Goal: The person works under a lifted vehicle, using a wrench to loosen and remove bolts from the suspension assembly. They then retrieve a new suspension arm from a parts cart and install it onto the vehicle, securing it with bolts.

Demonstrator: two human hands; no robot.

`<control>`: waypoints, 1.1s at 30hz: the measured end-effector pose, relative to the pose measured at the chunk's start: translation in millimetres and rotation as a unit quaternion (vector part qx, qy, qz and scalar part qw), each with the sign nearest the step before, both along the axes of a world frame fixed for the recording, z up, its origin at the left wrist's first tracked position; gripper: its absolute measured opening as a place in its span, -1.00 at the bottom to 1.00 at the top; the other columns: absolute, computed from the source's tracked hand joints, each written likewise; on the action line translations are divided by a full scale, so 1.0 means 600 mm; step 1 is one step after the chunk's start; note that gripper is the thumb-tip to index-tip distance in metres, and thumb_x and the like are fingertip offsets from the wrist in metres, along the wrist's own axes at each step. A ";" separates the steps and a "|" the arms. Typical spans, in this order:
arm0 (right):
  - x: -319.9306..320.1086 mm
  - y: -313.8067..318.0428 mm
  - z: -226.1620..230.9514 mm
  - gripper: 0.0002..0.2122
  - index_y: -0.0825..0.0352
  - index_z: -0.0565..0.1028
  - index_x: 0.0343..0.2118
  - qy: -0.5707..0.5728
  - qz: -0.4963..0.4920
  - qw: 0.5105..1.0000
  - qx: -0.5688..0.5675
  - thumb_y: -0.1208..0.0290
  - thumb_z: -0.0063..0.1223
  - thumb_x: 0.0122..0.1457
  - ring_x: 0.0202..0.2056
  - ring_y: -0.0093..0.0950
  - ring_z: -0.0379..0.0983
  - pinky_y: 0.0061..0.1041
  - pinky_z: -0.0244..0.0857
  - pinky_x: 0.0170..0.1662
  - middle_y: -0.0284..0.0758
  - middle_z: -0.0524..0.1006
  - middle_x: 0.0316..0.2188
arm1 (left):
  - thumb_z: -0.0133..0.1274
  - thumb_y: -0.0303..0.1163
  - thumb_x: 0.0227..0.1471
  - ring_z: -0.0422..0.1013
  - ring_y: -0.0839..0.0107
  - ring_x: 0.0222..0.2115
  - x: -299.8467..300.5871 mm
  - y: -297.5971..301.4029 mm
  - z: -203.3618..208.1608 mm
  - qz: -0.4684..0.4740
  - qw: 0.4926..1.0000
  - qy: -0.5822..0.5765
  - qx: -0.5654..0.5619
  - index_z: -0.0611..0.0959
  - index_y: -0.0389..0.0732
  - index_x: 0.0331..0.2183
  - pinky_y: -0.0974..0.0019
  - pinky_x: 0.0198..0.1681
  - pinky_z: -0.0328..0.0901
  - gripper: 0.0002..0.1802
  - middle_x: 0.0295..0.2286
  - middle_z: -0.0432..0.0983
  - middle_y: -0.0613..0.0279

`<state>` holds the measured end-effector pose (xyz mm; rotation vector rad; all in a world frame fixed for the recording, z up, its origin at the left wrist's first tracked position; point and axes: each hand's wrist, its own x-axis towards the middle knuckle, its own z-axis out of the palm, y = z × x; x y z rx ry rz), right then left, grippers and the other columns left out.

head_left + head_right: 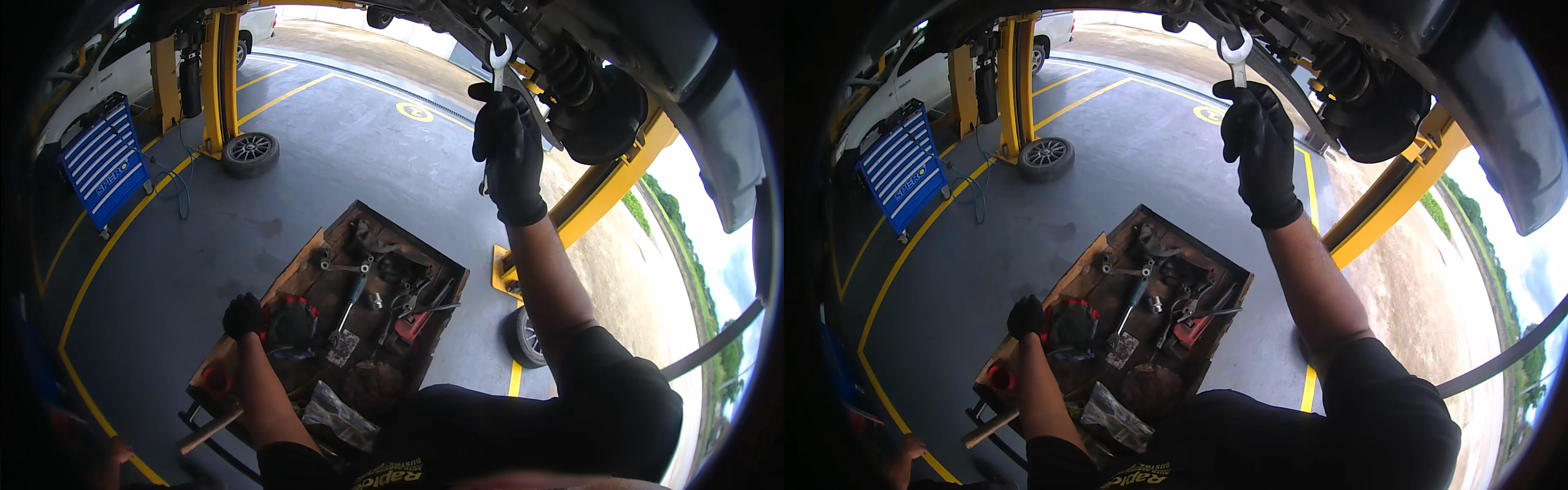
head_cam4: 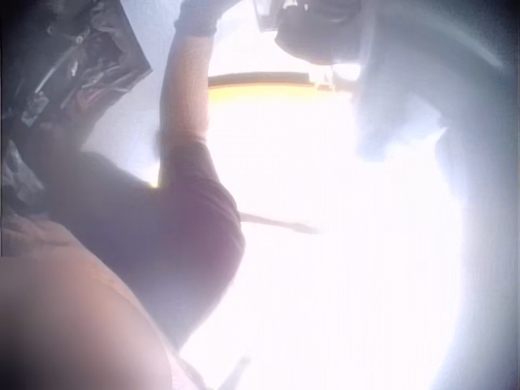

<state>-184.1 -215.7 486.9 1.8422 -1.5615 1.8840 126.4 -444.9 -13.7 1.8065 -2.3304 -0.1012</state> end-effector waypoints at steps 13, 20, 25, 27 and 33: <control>-0.196 -0.004 0.149 -0.81 0.35 0.57 -0.04 0.373 -0.185 0.896 -0.158 0.36 0.03 0.45 -0.50 -0.69 0.36 -0.64 0.16 -0.47 -0.42 0.53 -0.42 | -0.25 -0.16 0.27 0.60 0.04 -0.17 -0.007 -0.007 0.025 -0.025 0.999 0.000 0.038 0.73 -0.03 -0.26 -0.08 -0.11 0.48 -0.57 -0.20 0.68 0.12; -0.186 -0.032 0.105 -0.71 0.29 0.63 -0.12 0.221 -0.065 0.969 -0.092 0.18 -0.03 0.48 -0.60 -0.69 0.25 -0.59 0.10 -0.50 -0.48 0.41 -0.60 | 0.04 -0.13 0.19 0.55 0.06 -0.08 -0.057 0.018 0.137 0.041 0.984 0.175 -0.010 0.64 -0.12 -0.12 -0.04 -0.03 0.43 -0.66 -0.14 0.62 0.10; -0.003 -0.054 0.056 -0.62 0.27 0.48 -0.14 -0.200 0.181 0.963 -0.027 0.00 -0.16 0.49 -0.62 -0.73 0.05 -0.63 -0.04 -0.55 -0.60 0.18 -0.62 | 0.22 -0.33 0.12 0.52 0.12 -0.13 -0.223 0.086 0.519 -0.241 0.829 0.406 -0.299 0.58 -0.21 0.00 0.10 -0.02 0.38 -0.58 -0.13 0.57 0.12; 0.111 -0.060 0.010 -0.58 0.31 0.43 -0.11 -0.224 0.259 0.935 0.089 -0.04 -0.16 0.48 -0.60 -0.72 0.06 -0.65 0.01 -0.53 -0.57 0.18 -0.59 | 0.22 -0.33 0.11 0.50 0.09 -0.07 -0.251 0.112 0.661 -0.295 0.748 0.429 -0.411 0.58 -0.22 0.04 0.07 0.03 0.35 -0.55 -0.08 0.58 0.08; 0.043 -0.024 -0.008 -0.61 0.33 0.47 -0.12 -0.242 0.234 0.941 -0.032 0.07 -0.24 0.52 -0.58 -0.72 0.11 -0.67 0.07 -0.51 -0.54 0.26 -0.56 | 0.18 -0.40 0.14 0.47 0.06 0.06 -0.189 0.155 0.831 -0.327 0.718 0.500 -0.357 0.54 -0.20 0.10 0.10 0.15 0.36 -0.53 0.02 0.54 0.02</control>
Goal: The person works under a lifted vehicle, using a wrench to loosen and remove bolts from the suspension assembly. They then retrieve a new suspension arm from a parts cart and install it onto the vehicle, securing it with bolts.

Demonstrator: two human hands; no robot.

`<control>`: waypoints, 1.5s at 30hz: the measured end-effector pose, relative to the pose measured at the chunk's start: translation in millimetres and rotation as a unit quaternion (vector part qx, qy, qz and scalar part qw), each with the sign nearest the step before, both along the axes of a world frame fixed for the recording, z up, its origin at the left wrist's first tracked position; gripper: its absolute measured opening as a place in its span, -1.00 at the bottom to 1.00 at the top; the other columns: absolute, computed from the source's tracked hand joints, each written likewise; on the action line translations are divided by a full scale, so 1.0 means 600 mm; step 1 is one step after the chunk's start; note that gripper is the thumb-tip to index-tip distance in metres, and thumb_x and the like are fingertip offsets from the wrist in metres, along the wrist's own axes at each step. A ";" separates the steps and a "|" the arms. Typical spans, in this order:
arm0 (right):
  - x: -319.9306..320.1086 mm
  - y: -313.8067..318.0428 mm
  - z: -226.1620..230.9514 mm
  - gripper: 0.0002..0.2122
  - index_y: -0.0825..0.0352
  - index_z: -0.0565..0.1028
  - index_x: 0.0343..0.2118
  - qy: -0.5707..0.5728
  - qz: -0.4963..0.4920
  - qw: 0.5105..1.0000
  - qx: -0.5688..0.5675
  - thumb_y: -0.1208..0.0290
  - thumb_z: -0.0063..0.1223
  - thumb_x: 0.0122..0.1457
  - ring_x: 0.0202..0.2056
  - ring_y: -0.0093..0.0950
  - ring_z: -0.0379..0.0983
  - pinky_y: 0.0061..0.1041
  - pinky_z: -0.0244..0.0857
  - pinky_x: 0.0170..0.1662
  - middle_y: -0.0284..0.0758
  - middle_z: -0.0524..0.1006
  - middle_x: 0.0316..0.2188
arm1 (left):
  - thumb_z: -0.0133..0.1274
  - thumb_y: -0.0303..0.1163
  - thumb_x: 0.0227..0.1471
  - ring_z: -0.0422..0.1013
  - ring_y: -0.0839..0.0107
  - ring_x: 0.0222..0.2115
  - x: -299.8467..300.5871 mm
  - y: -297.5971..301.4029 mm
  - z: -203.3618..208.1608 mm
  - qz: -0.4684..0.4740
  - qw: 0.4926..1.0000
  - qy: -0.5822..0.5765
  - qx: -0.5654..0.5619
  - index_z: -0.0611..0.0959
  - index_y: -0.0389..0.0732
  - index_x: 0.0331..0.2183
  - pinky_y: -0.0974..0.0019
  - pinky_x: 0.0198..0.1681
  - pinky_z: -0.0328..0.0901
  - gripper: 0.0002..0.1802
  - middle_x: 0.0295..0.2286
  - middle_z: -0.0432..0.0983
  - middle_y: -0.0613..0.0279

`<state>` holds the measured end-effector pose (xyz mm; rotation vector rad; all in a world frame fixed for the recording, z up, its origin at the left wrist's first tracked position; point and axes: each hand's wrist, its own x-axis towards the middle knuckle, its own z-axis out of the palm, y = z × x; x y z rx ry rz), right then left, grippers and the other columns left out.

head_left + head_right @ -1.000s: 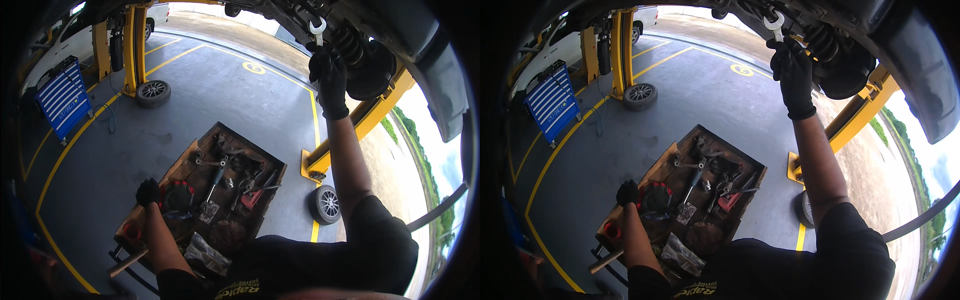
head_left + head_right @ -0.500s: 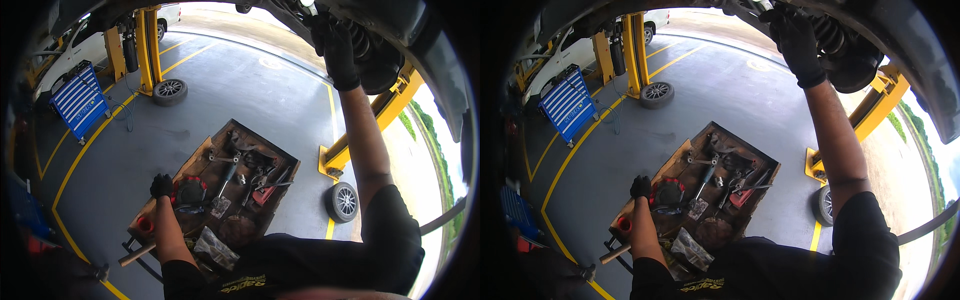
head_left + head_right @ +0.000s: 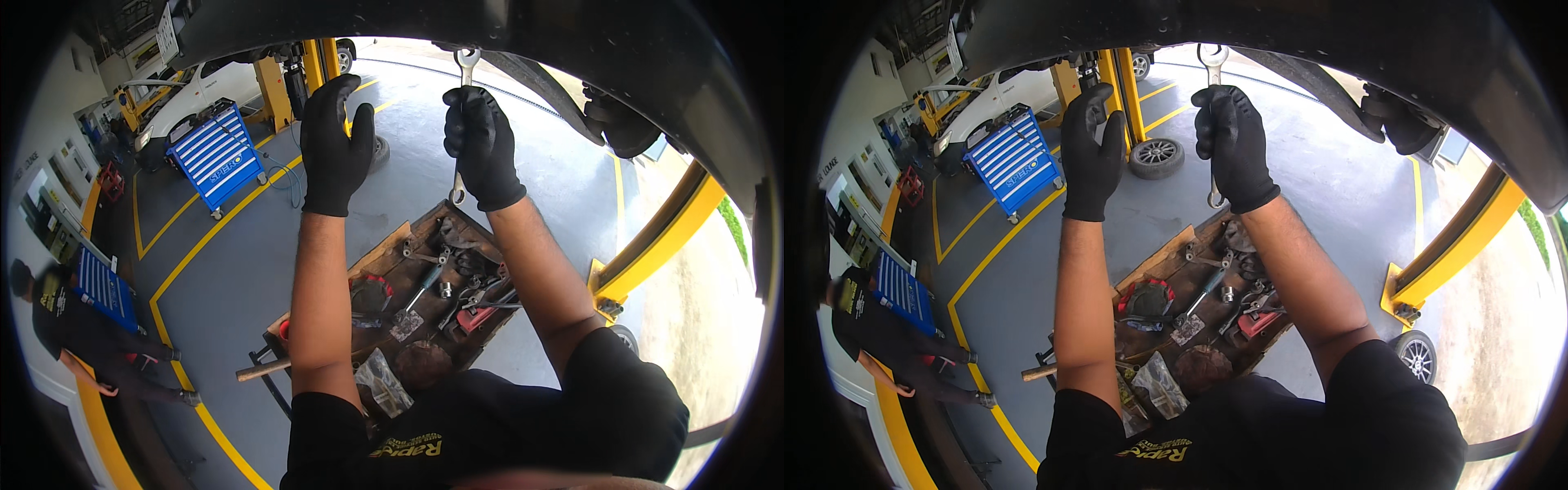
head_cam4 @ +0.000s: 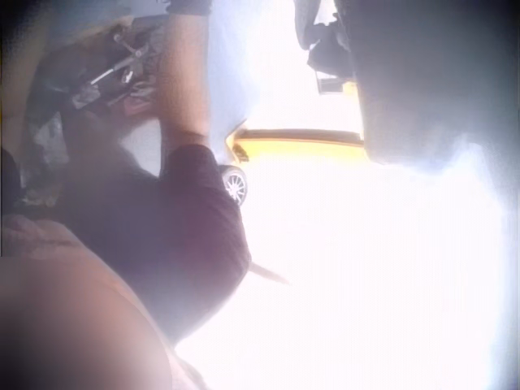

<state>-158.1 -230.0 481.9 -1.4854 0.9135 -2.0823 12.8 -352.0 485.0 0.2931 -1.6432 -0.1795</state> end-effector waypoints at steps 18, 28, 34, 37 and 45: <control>-0.229 0.034 0.139 -0.66 0.15 0.56 0.07 0.363 -0.226 0.904 -0.005 0.18 -0.08 0.34 -0.07 -0.11 0.62 -0.10 0.43 0.06 -0.14 0.65 -0.04 | 0.08 0.05 0.27 0.22 0.03 0.31 -0.162 0.093 0.154 0.341 0.914 -0.217 -0.044 0.44 -0.13 0.25 0.03 0.35 0.14 -0.33 0.28 0.31 -0.03; -0.258 0.028 0.210 -0.74 0.12 0.70 -0.14 0.457 -0.322 0.828 -0.034 0.23 0.05 0.22 -0.15 -0.26 0.68 -0.18 0.53 -0.06 -0.24 0.71 -0.23 | 0.15 -0.43 0.21 0.43 0.18 0.15 -0.188 0.129 0.183 0.192 0.970 -0.142 0.033 0.46 -0.15 0.23 0.17 0.15 0.38 -0.44 0.15 0.46 0.03; -0.262 -0.010 0.198 -0.77 0.14 0.72 -0.23 0.436 -0.263 0.859 -0.054 0.24 0.06 0.21 -0.21 -0.26 0.69 -0.17 0.54 -0.09 -0.24 0.71 -0.28 | 0.20 -0.46 0.13 0.49 0.19 0.09 -0.201 0.137 0.181 0.276 0.950 -0.145 0.002 0.52 -0.23 0.16 0.18 0.09 0.44 -0.45 0.07 0.53 -0.02; -0.257 -0.024 0.189 -0.78 0.21 0.68 -0.29 0.390 -0.264 0.871 -0.144 0.24 0.05 0.22 -0.33 -0.13 0.65 -0.07 0.51 -0.22 -0.11 0.67 -0.39 | 0.22 -0.47 0.12 0.51 0.18 0.06 -0.207 0.142 0.179 0.289 0.947 -0.137 0.009 0.53 -0.25 0.13 0.17 0.07 0.46 -0.47 0.04 0.55 -0.05; -0.221 -0.052 0.165 -0.70 0.21 0.66 -0.10 0.393 -0.262 0.877 -0.082 0.20 -0.04 0.29 -0.19 -0.17 0.67 -0.14 0.53 -0.07 -0.15 0.70 -0.26 | 0.23 -0.46 0.08 0.57 0.14 -0.03 -0.200 0.127 0.174 0.299 0.944 -0.124 -0.059 0.56 -0.27 0.07 0.16 0.04 0.47 -0.51 -0.06 0.60 -0.06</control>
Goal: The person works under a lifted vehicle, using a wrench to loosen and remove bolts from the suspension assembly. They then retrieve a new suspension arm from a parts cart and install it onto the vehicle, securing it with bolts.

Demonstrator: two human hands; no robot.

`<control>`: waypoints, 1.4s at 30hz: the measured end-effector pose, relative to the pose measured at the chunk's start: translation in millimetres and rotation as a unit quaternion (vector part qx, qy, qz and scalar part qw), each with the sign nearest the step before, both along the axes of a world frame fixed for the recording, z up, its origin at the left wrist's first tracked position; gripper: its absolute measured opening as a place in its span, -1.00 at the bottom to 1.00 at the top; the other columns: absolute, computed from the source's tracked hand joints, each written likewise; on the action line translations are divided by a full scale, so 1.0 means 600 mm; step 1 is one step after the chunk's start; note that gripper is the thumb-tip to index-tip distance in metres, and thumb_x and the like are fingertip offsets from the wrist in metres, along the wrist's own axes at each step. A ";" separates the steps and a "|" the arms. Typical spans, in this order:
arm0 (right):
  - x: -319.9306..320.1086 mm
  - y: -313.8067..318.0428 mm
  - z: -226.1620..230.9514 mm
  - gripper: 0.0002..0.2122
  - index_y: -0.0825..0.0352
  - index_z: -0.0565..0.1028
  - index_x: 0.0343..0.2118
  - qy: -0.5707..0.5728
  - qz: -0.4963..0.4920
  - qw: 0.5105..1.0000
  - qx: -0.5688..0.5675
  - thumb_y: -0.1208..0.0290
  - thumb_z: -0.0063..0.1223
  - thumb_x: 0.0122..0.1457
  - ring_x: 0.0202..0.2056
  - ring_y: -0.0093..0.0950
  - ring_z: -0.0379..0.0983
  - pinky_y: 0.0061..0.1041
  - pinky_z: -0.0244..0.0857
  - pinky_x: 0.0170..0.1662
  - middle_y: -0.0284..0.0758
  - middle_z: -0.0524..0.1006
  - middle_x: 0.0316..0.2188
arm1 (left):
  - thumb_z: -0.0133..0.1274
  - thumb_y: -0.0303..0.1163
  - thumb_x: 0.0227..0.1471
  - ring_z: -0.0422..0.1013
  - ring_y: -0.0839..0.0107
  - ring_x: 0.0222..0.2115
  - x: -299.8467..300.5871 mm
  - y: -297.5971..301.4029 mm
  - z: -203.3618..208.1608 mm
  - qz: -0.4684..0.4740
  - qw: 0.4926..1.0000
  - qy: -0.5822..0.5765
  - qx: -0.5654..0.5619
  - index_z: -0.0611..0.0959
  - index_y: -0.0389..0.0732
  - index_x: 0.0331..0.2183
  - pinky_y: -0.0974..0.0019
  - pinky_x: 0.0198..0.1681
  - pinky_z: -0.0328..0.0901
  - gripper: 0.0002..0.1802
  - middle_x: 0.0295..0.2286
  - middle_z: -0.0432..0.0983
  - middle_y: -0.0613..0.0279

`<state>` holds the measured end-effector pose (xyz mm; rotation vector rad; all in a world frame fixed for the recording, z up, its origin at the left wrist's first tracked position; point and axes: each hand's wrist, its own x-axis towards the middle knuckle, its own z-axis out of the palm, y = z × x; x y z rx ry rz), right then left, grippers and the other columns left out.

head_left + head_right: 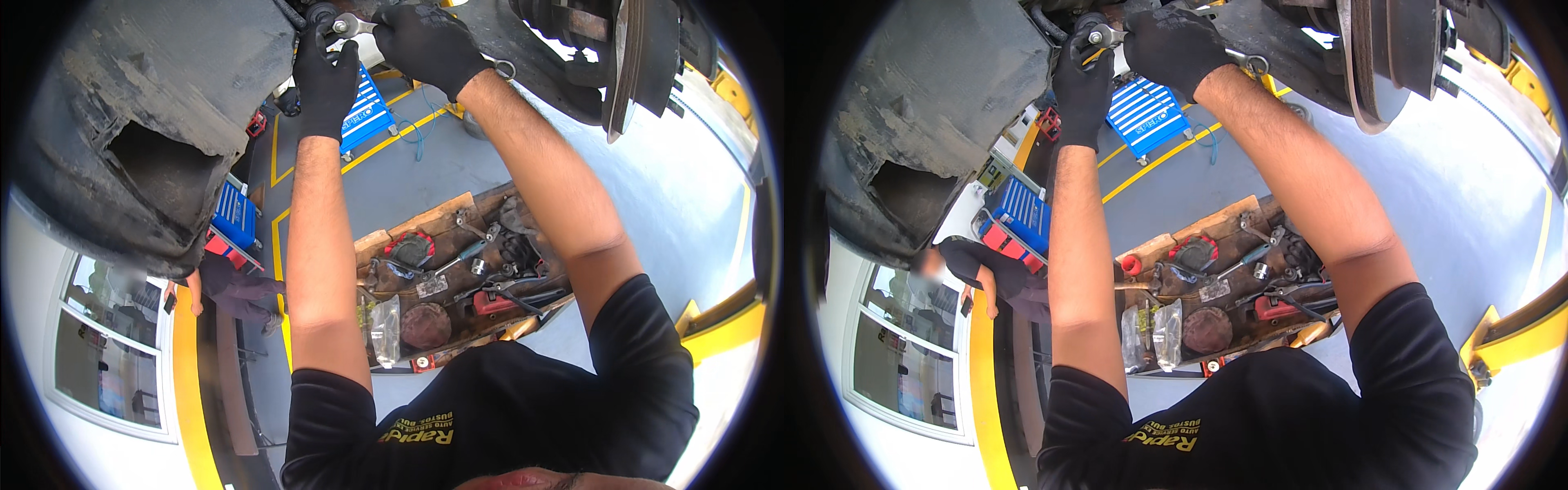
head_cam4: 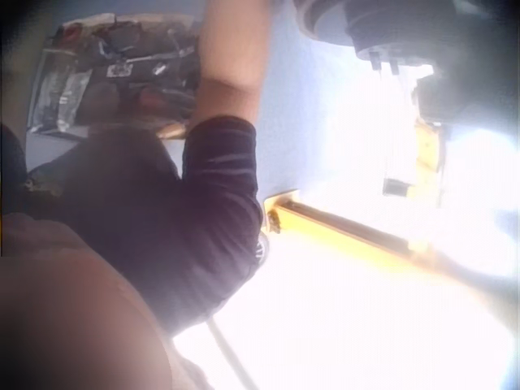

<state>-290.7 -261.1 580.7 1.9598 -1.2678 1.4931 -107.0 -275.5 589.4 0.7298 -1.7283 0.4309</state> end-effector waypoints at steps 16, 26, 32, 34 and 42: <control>0.208 -0.001 -0.076 -0.78 0.39 0.53 -0.08 -0.441 0.428 0.788 -0.033 0.37 -0.04 0.38 -0.28 -0.36 0.58 -0.28 0.42 -0.13 -0.28 0.64 -0.34 | 0.08 -0.34 0.31 0.34 0.24 0.19 0.017 -0.005 0.016 -0.158 0.986 -0.021 0.054 0.39 -0.25 0.27 0.20 0.23 0.26 -0.43 0.15 0.42 0.05; 0.157 -0.029 -0.162 -0.80 0.39 0.47 -0.36 -0.462 0.343 0.818 0.027 0.38 -0.02 0.37 -0.54 -0.39 0.38 -0.34 0.26 -0.38 -0.22 0.48 -0.59 | 0.27 -0.27 0.10 0.29 0.11 0.29 0.064 0.018 0.007 -0.067 0.984 -0.119 0.117 0.24 -0.01 0.37 0.16 0.28 0.28 -0.11 0.32 0.25 0.07; 0.042 -0.001 -0.082 -0.66 0.28 0.63 -0.10 -0.198 0.081 0.977 0.011 0.13 -0.08 0.39 -0.28 -0.26 0.64 -0.25 0.44 -0.16 -0.25 0.66 -0.40 | 0.27 -0.32 0.08 0.38 0.09 0.19 0.043 -0.006 0.015 -0.131 0.983 -0.092 0.091 0.37 -0.15 0.27 0.15 0.22 0.32 -0.24 0.20 0.37 -0.03; 0.041 0.008 -0.069 -0.64 0.25 0.63 -0.08 -0.174 0.045 0.984 0.015 0.09 -0.09 0.37 -0.20 -0.17 0.64 -0.19 0.46 -0.08 -0.22 0.67 -0.35 | 0.28 -0.34 0.06 0.42 0.09 0.14 0.041 -0.010 0.019 -0.155 0.979 -0.082 0.101 0.42 -0.17 0.21 0.13 0.17 0.36 -0.30 0.12 0.42 -0.04; 0.034 0.007 -0.023 -0.66 0.21 0.63 -0.10 -0.112 0.015 0.993 0.030 0.08 -0.05 0.32 -0.21 -0.12 0.64 -0.13 0.48 -0.08 -0.17 0.68 -0.33 | 0.27 -0.32 0.08 0.39 0.12 0.18 0.049 -0.022 0.017 -0.159 0.973 -0.086 0.144 0.35 -0.09 0.27 0.13 0.21 0.34 -0.23 0.15 0.41 -0.02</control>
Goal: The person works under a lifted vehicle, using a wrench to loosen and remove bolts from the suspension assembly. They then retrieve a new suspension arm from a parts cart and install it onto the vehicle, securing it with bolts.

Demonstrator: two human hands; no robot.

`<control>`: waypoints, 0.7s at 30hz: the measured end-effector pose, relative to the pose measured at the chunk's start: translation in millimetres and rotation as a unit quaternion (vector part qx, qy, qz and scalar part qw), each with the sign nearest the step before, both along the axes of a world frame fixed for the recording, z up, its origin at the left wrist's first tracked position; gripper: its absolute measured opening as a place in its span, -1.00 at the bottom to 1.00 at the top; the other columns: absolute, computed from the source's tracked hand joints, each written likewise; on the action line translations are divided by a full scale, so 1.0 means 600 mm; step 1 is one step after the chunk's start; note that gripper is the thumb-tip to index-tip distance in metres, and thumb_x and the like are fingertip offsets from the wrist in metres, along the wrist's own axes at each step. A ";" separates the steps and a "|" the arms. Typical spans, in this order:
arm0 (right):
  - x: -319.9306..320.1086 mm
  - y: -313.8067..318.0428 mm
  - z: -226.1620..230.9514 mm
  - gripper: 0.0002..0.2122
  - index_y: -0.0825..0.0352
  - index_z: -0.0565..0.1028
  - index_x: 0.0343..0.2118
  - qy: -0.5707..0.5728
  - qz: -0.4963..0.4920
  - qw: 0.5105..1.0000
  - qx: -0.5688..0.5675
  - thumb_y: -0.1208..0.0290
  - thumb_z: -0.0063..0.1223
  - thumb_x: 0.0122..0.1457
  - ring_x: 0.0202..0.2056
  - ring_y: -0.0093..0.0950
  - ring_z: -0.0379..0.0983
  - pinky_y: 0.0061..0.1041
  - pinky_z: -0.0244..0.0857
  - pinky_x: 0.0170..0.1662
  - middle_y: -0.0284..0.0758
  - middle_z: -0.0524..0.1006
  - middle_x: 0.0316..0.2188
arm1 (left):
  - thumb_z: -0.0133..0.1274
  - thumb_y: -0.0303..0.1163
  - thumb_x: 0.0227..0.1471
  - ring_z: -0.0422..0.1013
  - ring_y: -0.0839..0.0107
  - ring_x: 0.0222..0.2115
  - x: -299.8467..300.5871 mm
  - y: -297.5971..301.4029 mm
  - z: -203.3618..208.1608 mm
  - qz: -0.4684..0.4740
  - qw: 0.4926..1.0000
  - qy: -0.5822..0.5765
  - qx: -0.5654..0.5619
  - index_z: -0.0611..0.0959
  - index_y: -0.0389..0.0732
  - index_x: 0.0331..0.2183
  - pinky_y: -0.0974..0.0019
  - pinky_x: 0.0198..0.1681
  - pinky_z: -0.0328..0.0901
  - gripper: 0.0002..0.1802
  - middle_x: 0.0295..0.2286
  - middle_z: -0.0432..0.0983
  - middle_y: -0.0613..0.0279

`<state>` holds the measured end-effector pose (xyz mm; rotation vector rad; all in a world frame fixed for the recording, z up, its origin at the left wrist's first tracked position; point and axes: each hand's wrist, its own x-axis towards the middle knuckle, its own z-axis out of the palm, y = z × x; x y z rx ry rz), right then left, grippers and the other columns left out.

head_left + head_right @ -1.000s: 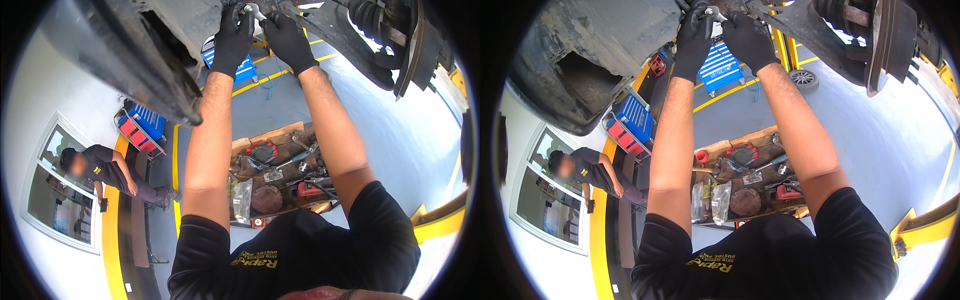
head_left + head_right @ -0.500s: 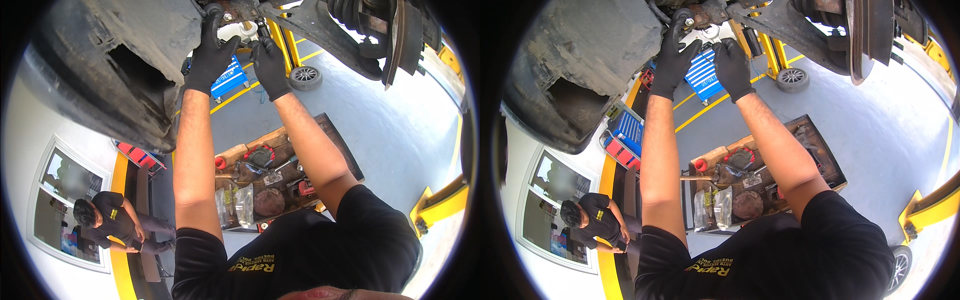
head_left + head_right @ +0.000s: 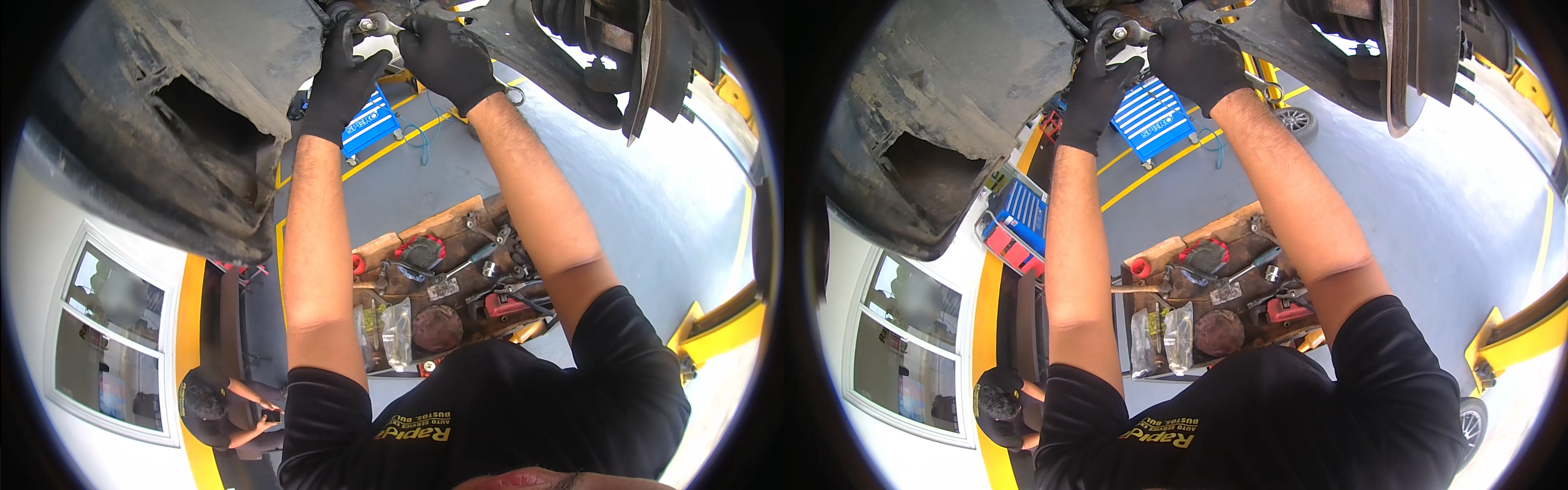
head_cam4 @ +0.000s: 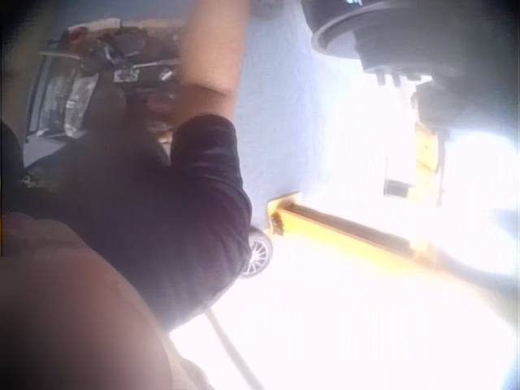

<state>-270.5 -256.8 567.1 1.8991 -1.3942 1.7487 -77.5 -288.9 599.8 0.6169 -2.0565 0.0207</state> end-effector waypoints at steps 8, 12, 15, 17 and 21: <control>0.002 -0.004 0.005 -0.66 0.23 0.64 -0.13 0.016 0.009 1.000 -0.015 0.09 -0.04 0.30 -0.21 -0.12 0.64 -0.13 0.48 -0.09 -0.15 0.68 -0.31 | 0.25 -0.49 0.12 0.31 0.21 0.25 0.007 0.009 0.007 -0.048 0.999 -0.005 0.024 0.34 -0.13 0.31 0.16 0.32 0.24 -0.23 0.24 0.32 0.12; 0.000 -0.010 0.006 -0.64 0.22 0.64 -0.08 0.026 0.006 1.000 -0.010 0.08 -0.04 0.30 -0.18 -0.13 0.64 -0.15 0.48 -0.06 -0.15 0.68 -0.26 | 0.25 -0.48 0.13 0.31 0.22 0.25 0.004 0.017 0.011 -0.035 0.999 -0.017 0.022 0.34 -0.11 0.31 0.17 0.32 0.24 -0.24 0.24 0.32 0.12; -0.002 -0.007 0.009 -0.61 0.21 0.61 -0.01 0.026 0.028 0.999 0.021 0.05 -0.06 0.32 -0.13 -0.13 0.64 -0.16 0.48 -0.01 -0.16 0.68 -0.20 | 0.26 -0.47 0.13 0.32 0.22 0.24 0.003 0.016 0.013 -0.048 0.998 -0.028 -0.017 0.34 -0.10 0.31 0.18 0.31 0.26 -0.24 0.24 0.32 0.12; 0.002 -0.003 0.008 -0.60 0.21 0.60 0.02 0.017 0.038 0.998 0.048 0.05 -0.06 0.32 -0.11 -0.12 0.63 -0.16 0.46 0.01 -0.17 0.67 -0.16 | 0.26 -0.46 0.14 0.34 0.22 0.23 0.004 0.015 0.011 -0.055 0.998 -0.020 -0.007 0.35 -0.10 0.31 0.18 0.30 0.27 -0.25 0.24 0.32 0.12; 0.018 -0.009 -0.006 -0.62 0.21 0.58 0.03 -0.048 0.049 0.996 0.054 0.06 -0.05 0.34 -0.10 -0.11 0.62 -0.16 0.45 0.04 -0.16 0.65 -0.12 | 0.25 -0.45 0.14 0.34 0.22 0.23 0.007 0.016 0.006 -0.038 0.998 0.005 0.047 0.35 -0.10 0.31 0.18 0.30 0.28 -0.25 0.24 0.32 0.11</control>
